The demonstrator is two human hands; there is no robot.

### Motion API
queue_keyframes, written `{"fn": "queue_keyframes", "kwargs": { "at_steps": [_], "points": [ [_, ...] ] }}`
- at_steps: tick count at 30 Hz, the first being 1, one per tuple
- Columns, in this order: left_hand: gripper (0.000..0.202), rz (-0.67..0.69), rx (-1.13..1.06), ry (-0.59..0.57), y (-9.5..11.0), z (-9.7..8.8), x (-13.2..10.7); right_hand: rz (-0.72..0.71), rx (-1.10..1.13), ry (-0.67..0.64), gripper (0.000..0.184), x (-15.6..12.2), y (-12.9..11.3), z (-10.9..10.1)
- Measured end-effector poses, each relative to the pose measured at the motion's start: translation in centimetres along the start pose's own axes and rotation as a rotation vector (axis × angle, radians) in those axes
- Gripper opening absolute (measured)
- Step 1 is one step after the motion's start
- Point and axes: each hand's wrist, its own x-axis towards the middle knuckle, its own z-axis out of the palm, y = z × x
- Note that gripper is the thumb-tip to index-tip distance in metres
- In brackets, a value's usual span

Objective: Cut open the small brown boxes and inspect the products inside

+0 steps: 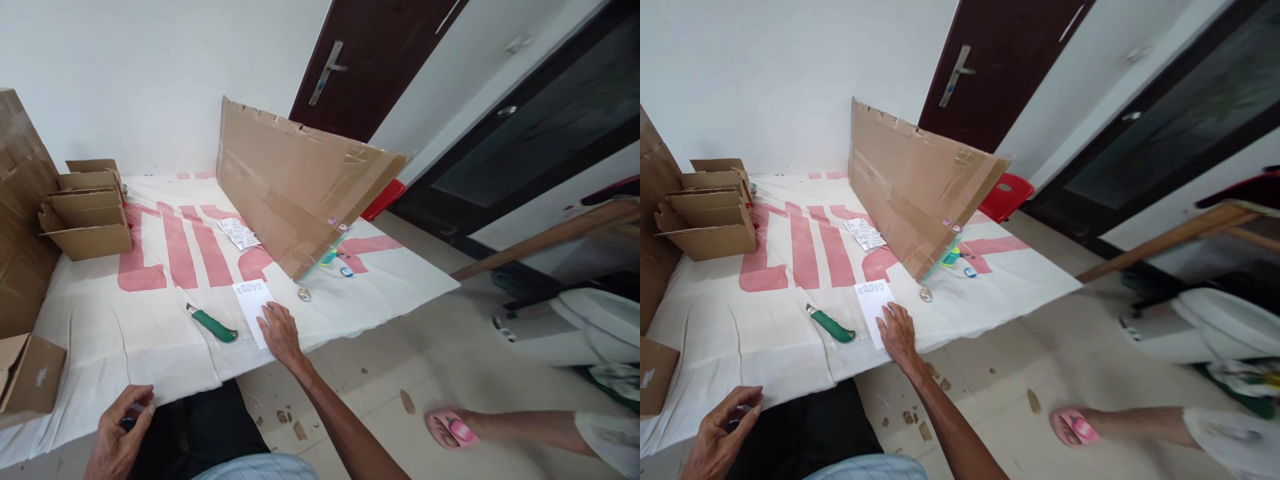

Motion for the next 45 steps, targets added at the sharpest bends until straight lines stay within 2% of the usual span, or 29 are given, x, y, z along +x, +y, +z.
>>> {"fn": "queue_keyframes", "kwargs": {
  "at_steps": [6,9,11,13,15,18,19,20,22,24,26,31,35,38,45],
  "points": [
    [0.026,0.115,0.053,0.017,-0.1,-0.2,-0.8,-0.008,-0.032,0.070,0.035,0.4,0.2,1.0],
    [0.022,0.174,0.155,0.072,0.7,-1.4,-2.0,-0.022,0.042,0.146,0.038,0.2,0.2,0.9],
    [0.023,0.199,0.260,0.158,1.9,-3.1,-2.7,-0.068,0.127,0.178,0.038,0.4,-0.6,0.5],
    [0.025,0.265,0.382,0.271,3.3,-5.5,-3.2,-0.142,0.220,0.176,0.036,0.7,-2.3,-0.2],
    [0.033,0.380,0.523,0.366,4.6,-8.8,-3.2,-0.215,0.286,0.126,0.033,0.8,-4.6,-0.9],
    [0.063,0.536,0.799,0.383,5.4,-14.7,-1.9,-0.282,0.301,-0.013,0.029,0.4,-8.1,-1.3],
    [0.076,0.548,0.910,0.356,5.2,-16.6,-1.1,-0.294,0.290,-0.065,0.027,0.2,-9.0,-1.2],
    [0.084,0.496,1.007,0.291,4.9,-18.4,-0.3,-0.301,0.277,-0.110,0.026,0.0,-9.7,-1.1],
    [0.090,0.428,1.109,0.182,4.2,-21.4,1.4,-0.297,0.256,-0.165,0.023,-0.5,-10.5,-0.7],
    [0.085,0.344,1.158,0.055,3.6,-23.3,2.7,-0.280,0.261,-0.169,0.019,-0.8,-10.9,-0.4],
    [0.083,0.280,1.183,-0.035,3.3,-24.2,3.6,-0.276,0.305,-0.149,0.017,-1.0,-11.3,-0.4],
    [0.084,0.282,1.198,-0.092,3.2,-23.9,4.7,-0.395,0.450,-0.200,0.023,-1.3,-13.4,-1.3],
    [0.086,0.270,1.199,-0.153,3.7,-22.7,5.0,-0.499,0.483,-0.280,0.027,-2.4,-14.7,-1.8],
    [0.090,0.297,1.140,-0.168,4.8,-19.9,4.9,-0.536,0.503,-0.297,0.030,-3.3,-14.5,-1.8],
    [0.092,0.400,1.020,-0.191,7.8,-10.8,7.1,-0.582,0.480,-0.293,0.033,-4.2,-12.5,-1.8]
  ]
}}
